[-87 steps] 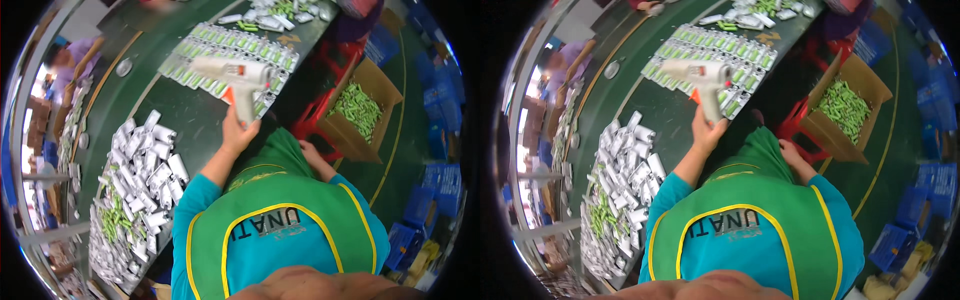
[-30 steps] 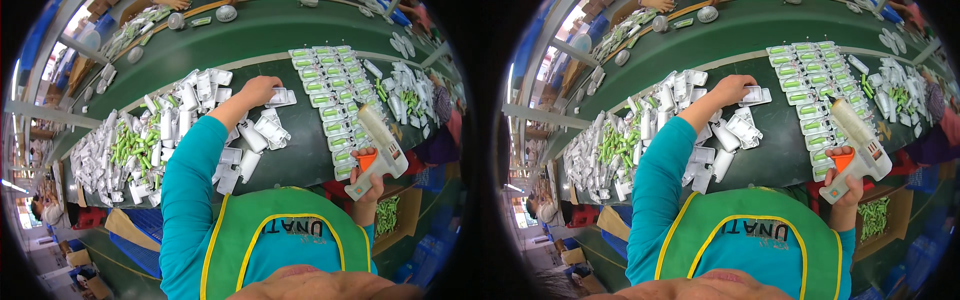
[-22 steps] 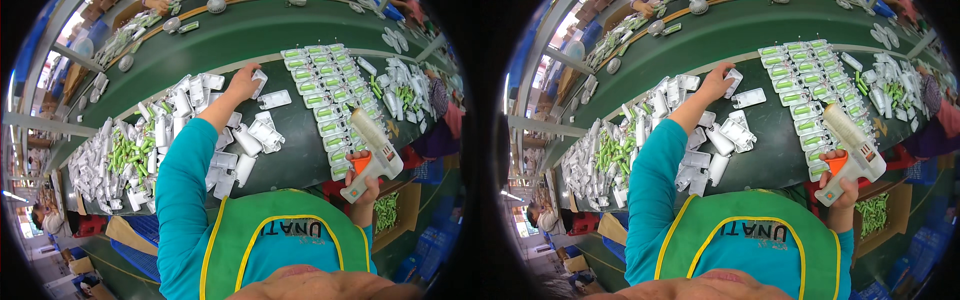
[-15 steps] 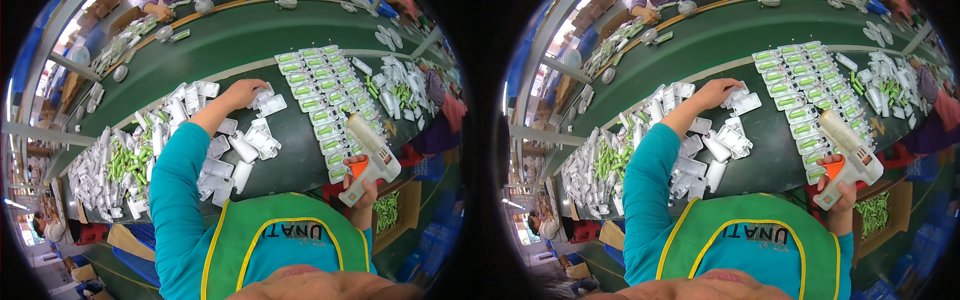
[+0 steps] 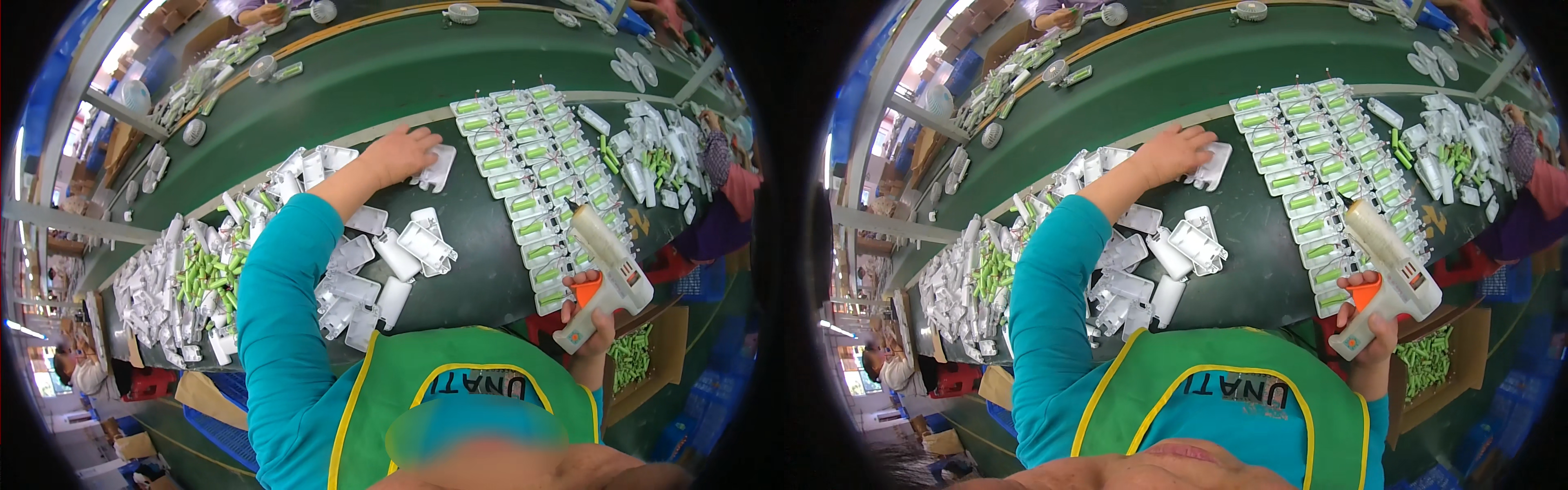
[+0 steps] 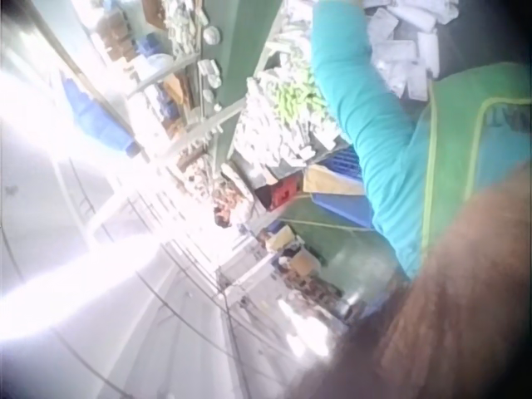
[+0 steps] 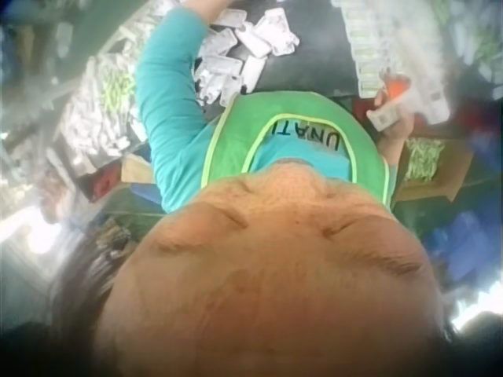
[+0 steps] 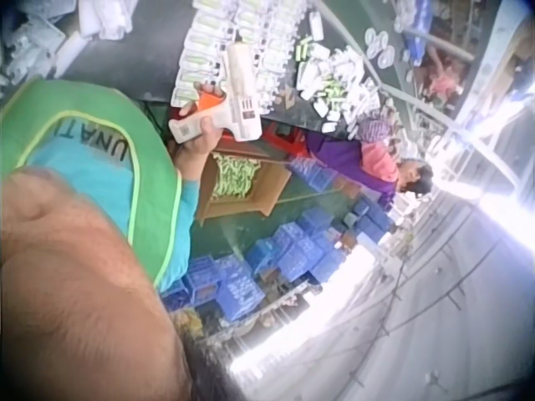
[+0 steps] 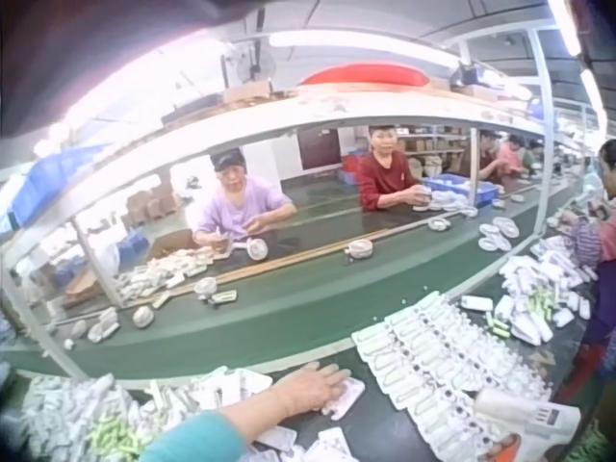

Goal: Manually assembling electronic components by applying hot glue to plastic housings and inserting batteries.

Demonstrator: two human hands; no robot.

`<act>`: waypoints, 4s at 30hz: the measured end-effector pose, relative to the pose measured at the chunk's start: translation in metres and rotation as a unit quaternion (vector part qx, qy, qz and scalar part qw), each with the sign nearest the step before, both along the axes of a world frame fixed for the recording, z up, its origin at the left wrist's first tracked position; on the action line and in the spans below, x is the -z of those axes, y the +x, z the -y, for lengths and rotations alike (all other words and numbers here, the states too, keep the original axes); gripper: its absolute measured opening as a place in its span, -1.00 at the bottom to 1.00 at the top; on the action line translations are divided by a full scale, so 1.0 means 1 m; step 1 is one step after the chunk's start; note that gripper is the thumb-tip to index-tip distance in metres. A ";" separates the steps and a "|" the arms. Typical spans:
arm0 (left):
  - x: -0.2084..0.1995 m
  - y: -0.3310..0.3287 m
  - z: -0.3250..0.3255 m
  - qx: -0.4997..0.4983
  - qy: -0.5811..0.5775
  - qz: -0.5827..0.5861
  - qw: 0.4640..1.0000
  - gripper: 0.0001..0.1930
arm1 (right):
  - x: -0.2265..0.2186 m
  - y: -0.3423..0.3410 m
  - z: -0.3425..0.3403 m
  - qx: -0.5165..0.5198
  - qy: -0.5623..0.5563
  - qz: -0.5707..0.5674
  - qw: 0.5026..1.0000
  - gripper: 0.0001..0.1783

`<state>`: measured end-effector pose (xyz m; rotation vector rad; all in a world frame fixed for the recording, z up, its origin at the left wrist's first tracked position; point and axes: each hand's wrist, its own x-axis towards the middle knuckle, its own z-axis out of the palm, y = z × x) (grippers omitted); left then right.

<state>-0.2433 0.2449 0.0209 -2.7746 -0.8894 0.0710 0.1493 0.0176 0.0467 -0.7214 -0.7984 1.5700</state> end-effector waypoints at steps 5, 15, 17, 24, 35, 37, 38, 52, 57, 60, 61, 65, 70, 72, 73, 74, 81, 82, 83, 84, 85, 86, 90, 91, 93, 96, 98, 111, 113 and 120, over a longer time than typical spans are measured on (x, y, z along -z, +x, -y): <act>0.007 -0.005 -0.013 -0.201 0.014 0.022 0.979 -0.80 | -0.002 -0.001 -0.003 0.001 -0.009 -0.004 1.000 -0.27; 0.018 0.002 -0.025 -0.320 -0.061 0.145 0.934 -0.83 | 0.002 -0.006 -0.010 0.006 -0.019 -0.015 1.000 -0.30; 0.033 0.004 -0.030 -0.305 -0.033 0.174 0.936 -0.85 | 0.002 -0.008 -0.010 0.006 -0.021 -0.018 1.000 -0.30; 0.042 0.022 -0.051 -0.284 -0.004 0.225 0.932 -0.85 | 0.003 -0.010 -0.010 0.012 -0.028 -0.024 0.999 -0.31; -0.002 0.012 -0.022 -0.222 0.007 0.266 0.938 -0.74 | 0.004 -0.002 -0.003 0.040 -0.019 -0.013 0.999 -0.27; -0.023 0.007 -0.002 -0.162 -0.269 0.267 0.911 -0.67 | 0.006 0.001 -0.001 0.036 -0.022 -0.007 0.999 -0.25; -0.023 -0.001 0.009 -0.070 -0.326 0.258 0.907 -0.63 | 0.006 0.002 0.000 0.030 -0.020 0.000 0.999 -0.22; -0.009 0.033 0.116 -0.060 -0.336 0.168 0.925 -0.56 | 0.001 -0.010 0.011 0.007 -0.007 -0.036 0.999 -0.30; -0.006 0.037 0.105 -0.078 -0.322 0.249 0.910 -0.62 | 0.001 -0.010 0.014 0.006 -0.009 -0.038 0.999 -0.31; -0.006 0.037 0.072 -0.127 -0.373 0.240 0.887 -0.60 | 0.002 -0.011 0.016 0.003 -0.012 -0.037 0.999 -0.31; -0.003 0.036 0.062 -0.123 -0.367 0.242 0.890 -0.64 | 0.002 -0.011 0.015 0.001 -0.013 -0.040 0.999 -0.30; 0.011 0.030 0.038 -0.175 -0.287 0.319 0.886 -0.75 | 0.000 -0.012 0.016 0.007 -0.012 -0.038 0.999 -0.30; 0.018 0.028 0.031 -0.280 -0.186 0.390 0.857 -0.82 | 0.003 -0.010 0.015 0.015 -0.022 -0.046 0.999 -0.30; 0.018 0.033 0.038 -0.233 -0.159 0.374 0.883 -0.83 | 0.004 -0.009 0.013 0.018 -0.025 -0.050 0.998 -0.30; 0.013 0.036 0.045 -0.187 -0.134 0.358 0.905 -0.84 | 0.004 -0.009 0.014 0.018 -0.024 -0.050 0.998 -0.30; 0.010 0.042 0.053 -0.113 -0.123 0.343 0.924 -0.88 | 0.003 -0.009 0.015 0.018 -0.022 -0.051 0.998 -0.30; 0.019 0.094 0.105 -0.032 -0.006 0.165 0.986 -0.85 | 0.007 -0.010 0.015 0.016 -0.021 -0.067 0.997 -0.31; 0.020 0.095 0.106 -0.033 -0.014 0.163 0.986 -0.89 | 0.007 -0.010 0.015 0.017 -0.023 -0.064 0.998 -0.31; 0.022 0.096 0.106 -0.033 -0.023 0.161 0.986 -0.93 | 0.007 -0.009 0.016 0.019 -0.026 -0.061 0.998 -0.30; 0.020 0.095 0.107 -0.030 -0.023 0.161 0.986 -0.93 | 0.007 -0.008 0.016 0.022 -0.025 -0.060 0.998 -0.30; 0.019 0.090 0.108 -0.002 -0.058 0.169 0.984 -0.94 | 0.007 -0.007 0.016 0.020 -0.023 -0.061 0.998 -0.31; 0.017 0.085 0.109 0.027 -0.093 0.176 0.980 -0.93 | 0.008 -0.006 0.017 0.017 -0.023 -0.062 0.998 -0.31; 0.009 0.061 0.104 0.056 -0.087 0.143 0.984 -0.89 | 0.011 -0.005 0.013 0.026 -0.027 -0.068 0.997 -0.32; 0.010 0.054 0.101 0.035 -0.075 0.149 0.985 -0.89 | 0.011 -0.006 0.013 0.027 -0.035 -0.072 0.996 -0.32; 0.011 0.041 0.093 -0.018 -0.053 0.143 0.988 -0.88 | 0.011 -0.006 0.011 0.026 -0.041 -0.075 0.996 -0.32; 0.012 0.040 0.089 -0.071 -0.073 0.228 0.968 -0.88 | 0.014 -0.005 0.009 0.016 -0.044 -0.075 0.996 -0.32; 0.009 0.042 0.089 -0.112 -0.110 0.229 0.961 -0.86 | 0.013 -0.006 0.009 0.020 -0.043 -0.073 0.996 -0.34; 0.034 0.063 0.049 -0.203 -0.001 0.229 0.952 -0.81 | 0.016 -0.003 0.000 0.005 -0.050 -0.080 0.996 -0.35; 0.037 0.061 0.034 -0.221 -0.003 0.233 0.947 -0.83 | 0.019 -0.002 -0.002 0.007 -0.057 -0.083 0.995 -0.34; 0.050 0.061 0.013 -0.223 -0.023 0.277 0.935 -0.80 | 0.024 0.001 -0.005 -0.029 -0.050 -0.080 0.995 -0.30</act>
